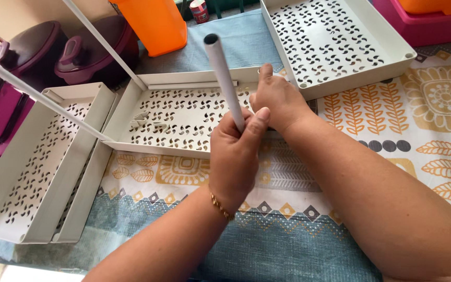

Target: The person assembles a two-tier plastic storage rack by inserting four white support poles into the corners of a perforated tray and then placing a second tray on top. The person secures the structure with small plastic clips.

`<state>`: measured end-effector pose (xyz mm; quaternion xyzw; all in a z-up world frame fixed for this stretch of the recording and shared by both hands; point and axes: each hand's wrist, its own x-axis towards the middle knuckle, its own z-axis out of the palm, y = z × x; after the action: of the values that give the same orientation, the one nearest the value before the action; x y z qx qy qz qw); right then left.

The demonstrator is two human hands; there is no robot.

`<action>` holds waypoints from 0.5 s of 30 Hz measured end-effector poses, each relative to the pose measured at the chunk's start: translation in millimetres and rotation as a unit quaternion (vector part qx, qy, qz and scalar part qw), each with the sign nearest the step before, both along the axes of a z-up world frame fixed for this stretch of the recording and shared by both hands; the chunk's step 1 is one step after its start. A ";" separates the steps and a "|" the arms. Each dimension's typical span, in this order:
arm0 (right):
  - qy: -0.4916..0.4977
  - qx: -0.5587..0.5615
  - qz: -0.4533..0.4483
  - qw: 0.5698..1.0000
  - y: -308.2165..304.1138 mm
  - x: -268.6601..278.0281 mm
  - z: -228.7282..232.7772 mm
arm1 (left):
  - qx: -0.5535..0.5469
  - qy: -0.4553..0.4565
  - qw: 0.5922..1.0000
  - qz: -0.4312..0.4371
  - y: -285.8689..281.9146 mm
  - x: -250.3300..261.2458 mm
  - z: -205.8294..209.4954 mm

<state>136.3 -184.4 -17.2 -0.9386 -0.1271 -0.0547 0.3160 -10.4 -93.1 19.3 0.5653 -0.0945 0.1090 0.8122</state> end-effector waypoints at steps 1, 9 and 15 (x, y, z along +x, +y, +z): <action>0.007 -0.003 -0.006 1.000 0.2 -1.2 2.0 | 0.031 0.004 0.999 0.013 3.1 5.1 -2.7; -0.011 -0.036 -0.001 0.999 -3.1 -9.2 11.1 | 0.031 0.033 0.964 -0.261 48.0 39.4 -2.4; -0.120 -0.159 -0.020 0.980 -5.0 -14.8 15.9 | 0.026 0.056 0.932 -0.357 57.1 51.3 1.3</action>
<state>121.5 -189.5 -1.2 -0.9659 -0.1523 -0.1521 0.1442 40.9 -36.0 20.6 0.5207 -0.2475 -0.2221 0.7863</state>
